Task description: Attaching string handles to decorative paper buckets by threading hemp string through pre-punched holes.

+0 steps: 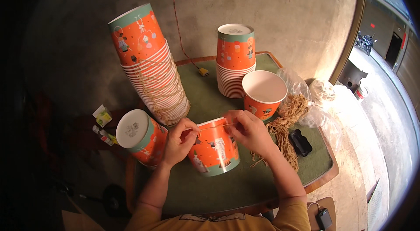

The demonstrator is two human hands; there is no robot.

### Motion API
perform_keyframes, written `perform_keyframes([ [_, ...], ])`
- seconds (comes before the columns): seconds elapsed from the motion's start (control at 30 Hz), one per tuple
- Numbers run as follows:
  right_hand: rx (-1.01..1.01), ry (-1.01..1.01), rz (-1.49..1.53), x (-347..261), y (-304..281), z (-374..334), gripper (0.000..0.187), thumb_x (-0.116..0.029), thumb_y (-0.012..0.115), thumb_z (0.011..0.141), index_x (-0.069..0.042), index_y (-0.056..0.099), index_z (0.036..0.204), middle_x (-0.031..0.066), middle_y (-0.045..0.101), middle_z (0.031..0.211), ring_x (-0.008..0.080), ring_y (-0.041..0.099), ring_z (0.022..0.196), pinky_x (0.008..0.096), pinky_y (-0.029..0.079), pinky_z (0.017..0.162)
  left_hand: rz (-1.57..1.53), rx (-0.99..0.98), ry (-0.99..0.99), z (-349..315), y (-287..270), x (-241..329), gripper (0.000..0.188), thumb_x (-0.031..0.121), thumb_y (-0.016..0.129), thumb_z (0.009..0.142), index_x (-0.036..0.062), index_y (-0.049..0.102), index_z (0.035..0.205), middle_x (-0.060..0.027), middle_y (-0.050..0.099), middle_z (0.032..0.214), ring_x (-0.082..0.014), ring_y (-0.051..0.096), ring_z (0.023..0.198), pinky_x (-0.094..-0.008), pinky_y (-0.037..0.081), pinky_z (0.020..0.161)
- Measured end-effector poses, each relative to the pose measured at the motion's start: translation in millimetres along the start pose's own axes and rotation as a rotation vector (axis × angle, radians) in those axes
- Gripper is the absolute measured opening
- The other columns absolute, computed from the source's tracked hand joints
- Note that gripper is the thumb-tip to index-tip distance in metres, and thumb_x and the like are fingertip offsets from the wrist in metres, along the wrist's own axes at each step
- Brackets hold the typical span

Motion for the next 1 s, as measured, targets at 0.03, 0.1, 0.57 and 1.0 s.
perform_keyframes([
  [0.03,-0.001,-0.002,0.003,2.6,-0.8,-0.1,0.026,-0.009,0.068,0.089,-0.002,0.06,0.112,0.0027,0.059,0.082,0.0096,0.057,0.07,0.0259,0.049,0.064,-0.048,-0.006,-0.032,-0.2,-4.0,4.7,0.011,-0.003,0.055,0.088,0.0027,0.056,0.098,-0.0057,0.061,0.087,-0.0139,0.061,0.081,-0.0263,0.049,0.074],
  [0.1,-0.071,0.03,-0.017,8.3,-0.7,0.9,0.025,-0.006,0.069,0.086,-0.003,0.061,0.11,-0.0004,0.059,0.085,0.0044,0.053,0.067,0.022,0.044,0.062,-0.241,0.004,-0.113,-2.1,-9.8,7.2,0.007,-0.001,0.052,0.093,0.0015,0.055,0.099,-0.0021,0.06,0.09,-0.0082,0.058,0.084,-0.0239,0.048,0.076],
  [0.57,-0.263,0.156,0.959,9.2,8.3,-0.4,0.071,-0.028,0.086,0.071,-0.006,0.051,0.129,0.0015,0.046,0.114,0.0155,0.049,0.111,0.0306,0.037,0.1,-0.938,0.096,-0.356,-3.0,-72.3,21.8,0.028,0.003,0.055,0.09,0.0022,0.055,0.118,-0.0098,0.061,0.118,-0.0178,0.059,0.11,-0.0309,0.047,0.097],
  [1.0,-0.083,0.307,1.077,-56.7,101.6,59.5,0.037,-0.033,0.06,0.097,-0.009,0.053,0.123,-0.0039,0.057,0.109,0.0056,0.053,0.097,0.0239,0.045,0.081,0.026,0.667,-0.115,-39.6,-142.5,49.9,0.028,0.024,0.038,0.107,0.005,0.057,0.115,-0.0019,0.061,0.103,-0.0092,0.054,0.098,-0.0242,0.043,0.088],
])
Point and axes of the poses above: each hand's wrist, its own z-axis towards the middle knuckle, its own y-axis out of the palm, x = y × z, the point moved 2 cm from there along z, towards the middle knuckle
